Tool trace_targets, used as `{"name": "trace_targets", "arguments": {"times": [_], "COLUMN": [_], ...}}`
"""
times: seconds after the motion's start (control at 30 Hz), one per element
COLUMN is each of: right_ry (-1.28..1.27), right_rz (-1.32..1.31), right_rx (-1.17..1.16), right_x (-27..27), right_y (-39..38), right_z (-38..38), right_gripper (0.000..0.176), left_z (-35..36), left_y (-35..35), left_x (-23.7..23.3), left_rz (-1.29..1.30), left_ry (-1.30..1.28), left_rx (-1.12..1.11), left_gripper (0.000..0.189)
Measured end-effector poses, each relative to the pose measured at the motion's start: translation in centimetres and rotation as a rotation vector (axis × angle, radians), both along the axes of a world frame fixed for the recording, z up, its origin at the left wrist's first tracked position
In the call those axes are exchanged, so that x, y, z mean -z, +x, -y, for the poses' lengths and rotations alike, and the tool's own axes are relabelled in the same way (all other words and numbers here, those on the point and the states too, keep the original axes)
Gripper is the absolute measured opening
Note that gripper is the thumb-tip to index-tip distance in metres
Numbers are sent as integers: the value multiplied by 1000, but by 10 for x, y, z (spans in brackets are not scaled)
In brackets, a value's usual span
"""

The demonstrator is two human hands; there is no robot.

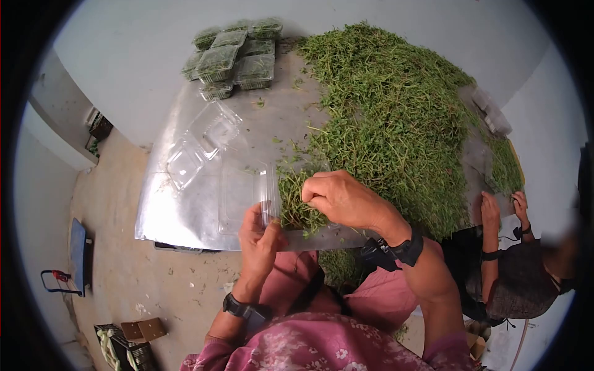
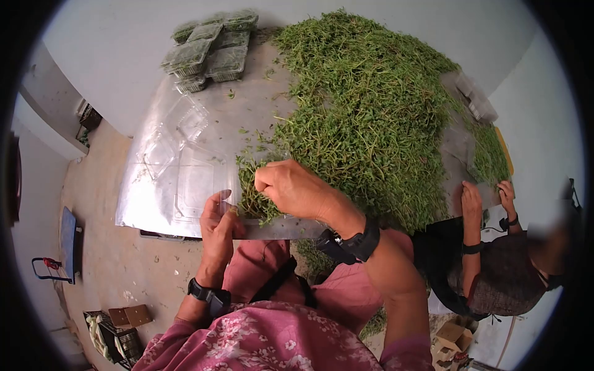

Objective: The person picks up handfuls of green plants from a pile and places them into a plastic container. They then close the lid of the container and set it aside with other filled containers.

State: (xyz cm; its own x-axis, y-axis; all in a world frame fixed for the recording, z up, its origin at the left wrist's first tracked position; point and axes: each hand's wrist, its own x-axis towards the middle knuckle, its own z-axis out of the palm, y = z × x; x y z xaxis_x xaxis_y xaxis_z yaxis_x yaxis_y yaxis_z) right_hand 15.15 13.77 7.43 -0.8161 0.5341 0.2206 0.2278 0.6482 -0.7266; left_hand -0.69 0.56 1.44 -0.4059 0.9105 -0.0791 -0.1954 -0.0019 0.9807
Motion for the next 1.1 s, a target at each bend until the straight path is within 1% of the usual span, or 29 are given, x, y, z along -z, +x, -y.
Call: {"name": "trace_targets", "arguments": {"times": [0.1,0.13,0.23,0.33,0.43,0.53,0.63,0.73,0.83,0.93,1.03,1.07,1.1], "right_ry": [-85,-84,126,114,212,179,64,-135,-368,-597,-168,3,97], "right_rz": [64,69,251,380,434,366,13,-11,85,192,225,142,171], "right_rx": [98,45,-91,-210,-206,-165,-112,41,92,43,195,251,287], "right_x": [-25,-22,-22,-11,-3,3,3,-11,-17,-11,-1,11,15], "right_y": [6,10,16,10,4,0,1,1,2,-3,-11,-13,-16], "right_z": [2,1,9,14,15,10,4,0,-2,-5,4,9,11], "right_gripper": [9,12,18,17,19,21,13,11,20,31,33,26,24], "left_z": [0,-1,-1,-1,-1,-1,-1,0,-1,0,-1,-1,0], "left_y": [2,2,1,1,3,3,3,4,3,1,4,4,4], "left_x": [-2,-2,1,2,1,-2,-1,-2,2,1,1,1,2], "left_rz": [-16,-17,-32,-17,-21,-16,-21,-8,-11,-34,-22,-25,-29], "left_ry": [3,7,6,23,25,5,10,8,14,8,16,18,19], "left_rx": [-13,-14,-14,-11,-11,-9,-2,-17,-26,11,-8,-7,-7], "left_gripper": [33,34,34,34,34,33,33,33,33,34,34,34,34]}}
